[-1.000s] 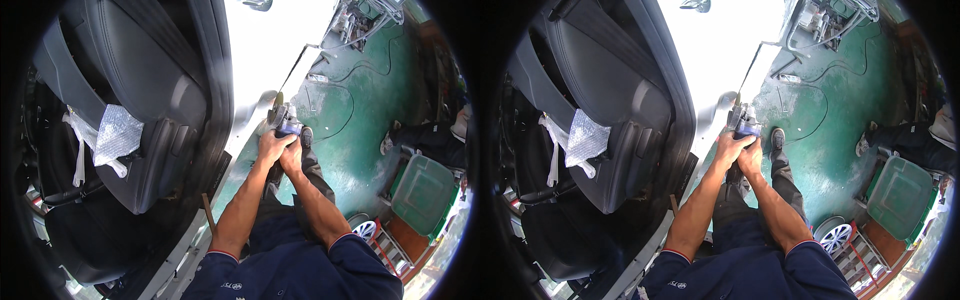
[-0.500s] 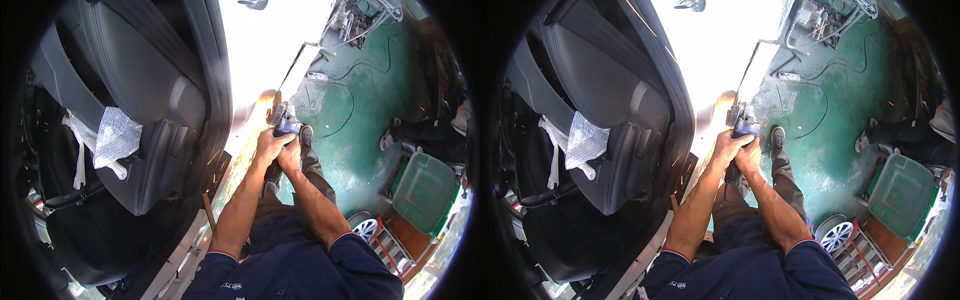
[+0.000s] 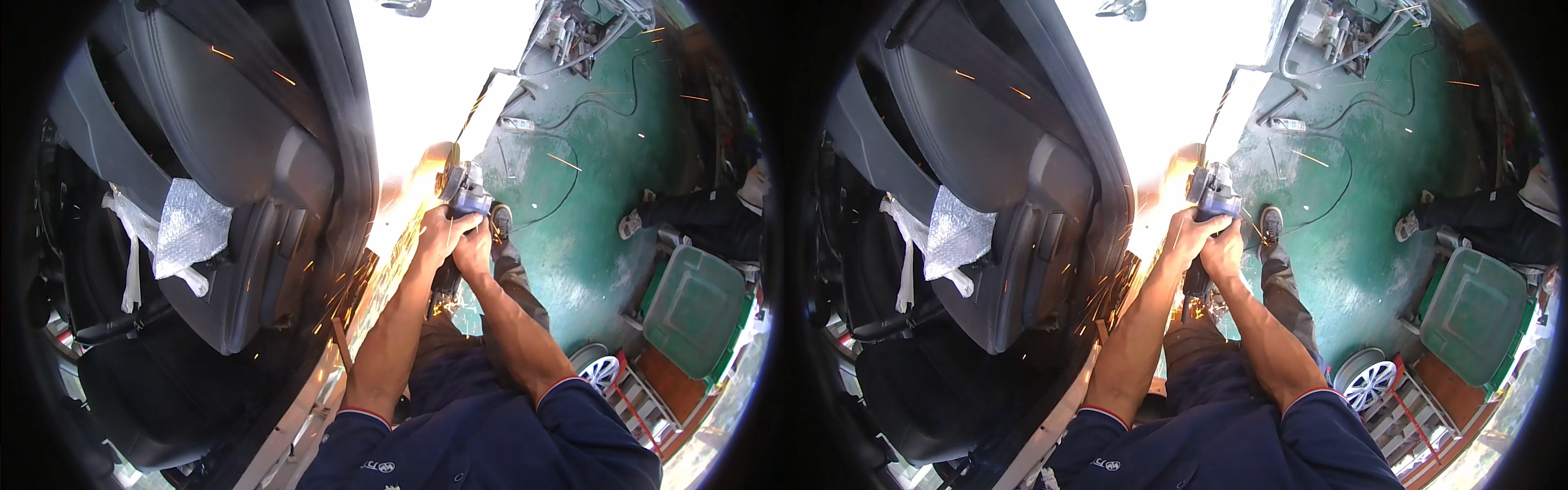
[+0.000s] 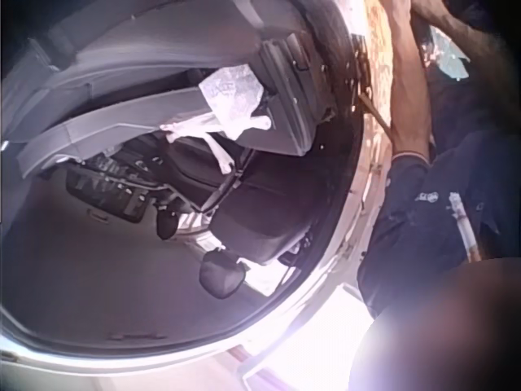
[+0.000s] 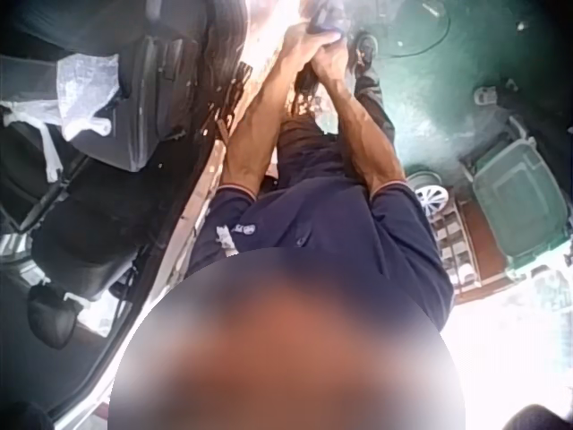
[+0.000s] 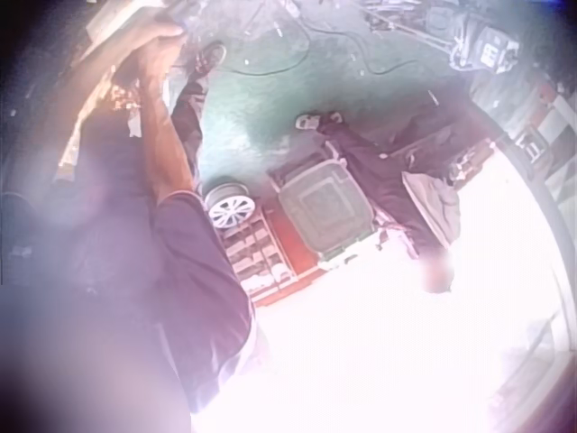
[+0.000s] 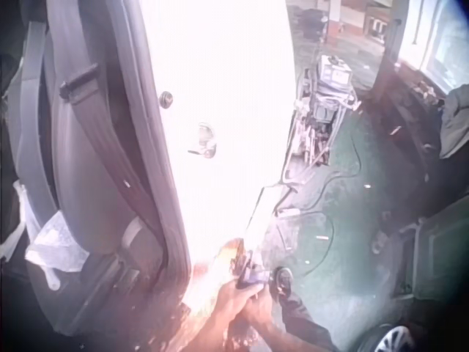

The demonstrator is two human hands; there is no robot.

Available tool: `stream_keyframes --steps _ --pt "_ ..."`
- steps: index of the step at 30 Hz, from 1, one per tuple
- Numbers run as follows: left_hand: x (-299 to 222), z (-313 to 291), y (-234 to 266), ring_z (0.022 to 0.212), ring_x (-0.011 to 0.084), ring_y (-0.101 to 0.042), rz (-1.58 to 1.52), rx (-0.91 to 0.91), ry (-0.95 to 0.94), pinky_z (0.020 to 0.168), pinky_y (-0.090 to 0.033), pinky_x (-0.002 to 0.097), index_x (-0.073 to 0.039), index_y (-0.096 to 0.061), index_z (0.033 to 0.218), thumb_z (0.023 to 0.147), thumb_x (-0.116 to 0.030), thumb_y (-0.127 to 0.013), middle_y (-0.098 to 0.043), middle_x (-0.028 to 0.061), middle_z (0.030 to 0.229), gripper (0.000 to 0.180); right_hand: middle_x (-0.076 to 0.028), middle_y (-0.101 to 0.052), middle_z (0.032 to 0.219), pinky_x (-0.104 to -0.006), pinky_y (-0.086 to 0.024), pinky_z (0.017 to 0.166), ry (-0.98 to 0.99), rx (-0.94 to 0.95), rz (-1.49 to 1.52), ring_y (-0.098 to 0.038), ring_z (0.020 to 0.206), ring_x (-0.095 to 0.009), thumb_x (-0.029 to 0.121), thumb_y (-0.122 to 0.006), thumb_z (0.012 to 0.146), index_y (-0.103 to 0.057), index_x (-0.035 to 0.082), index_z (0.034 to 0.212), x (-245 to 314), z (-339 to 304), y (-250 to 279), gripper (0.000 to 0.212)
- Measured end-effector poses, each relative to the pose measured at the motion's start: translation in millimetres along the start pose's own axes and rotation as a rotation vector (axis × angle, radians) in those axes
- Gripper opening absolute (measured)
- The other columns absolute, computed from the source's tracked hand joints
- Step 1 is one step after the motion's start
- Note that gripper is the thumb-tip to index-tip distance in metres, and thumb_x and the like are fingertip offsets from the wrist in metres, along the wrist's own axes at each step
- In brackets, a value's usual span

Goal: The person uses an angle grinder to remove paint and smooth the metal on the lower side and wheel arch of a white car. They work along the rocker panel and around the wheel well, producing sparks as they grind the surface.

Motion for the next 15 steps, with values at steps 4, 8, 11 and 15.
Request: stream_keyframes --steps 4,8,11,15 --pt "1 -4 0 0.088 0.0194 -0.073 -0.059 0.011 0.017 0.082 -0.057 0.0347 0.004 -0.076 0.108 0.079 -0.025 -0.090 -0.078 0.0129 0.100 0.043 -0.030 -0.071 0.106 -0.0491 -0.055 0.087 -0.119 0.006 -0.042 -0.072 0.098 -0.045 0.030 -0.072 0.091 -0.056 -0.008 0.122 -7 2 -3 0.051" --pt "3 -8 -1 0.087 0.0206 -0.073 -0.209 0.010 -0.129 0.081 -0.057 0.0354 0.005 -0.076 0.106 0.078 -0.027 -0.091 -0.078 0.0143 0.098 0.045 -0.036 -0.069 0.106 -0.0532 -0.055 0.086 -0.124 0.041 -0.052 -0.070 0.101 -0.052 0.031 -0.072 0.088 -0.052 -0.007 0.123 -11 -3 -3 0.056" --pt "5 -7 2 0.087 0.0208 -0.073 -0.094 0.001 0.006 0.081 -0.057 0.0350 0.004 -0.076 0.108 0.080 -0.025 -0.090 -0.078 0.0133 0.098 0.043 -0.036 -0.069 0.103 -0.0536 -0.055 0.085 -0.070 0.022 -0.022 -0.070 0.100 -0.052 0.031 -0.072 0.088 -0.052 -0.007 0.121 -15 -5 -7 0.054" --pt "8 -6 2 0.088 0.0206 -0.073 -0.090 0.008 0.015 0.082 -0.057 0.0353 0.005 -0.076 0.108 0.080 -0.023 -0.090 -0.078 0.0132 0.099 0.042 -0.036 -0.069 0.103 -0.0539 -0.055 0.085 -0.045 0.019 -0.057 -0.069 0.099 -0.053 0.031 -0.071 0.089 -0.053 -0.008 0.119 -18 -1 -7 0.052"
Point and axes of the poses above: each hand's wrist, its own z-axis towards the middle knuckle, its own y-axis out of the back of the hand, x = y × z, the point moved 1 cm from there along z, towards the middle knuckle
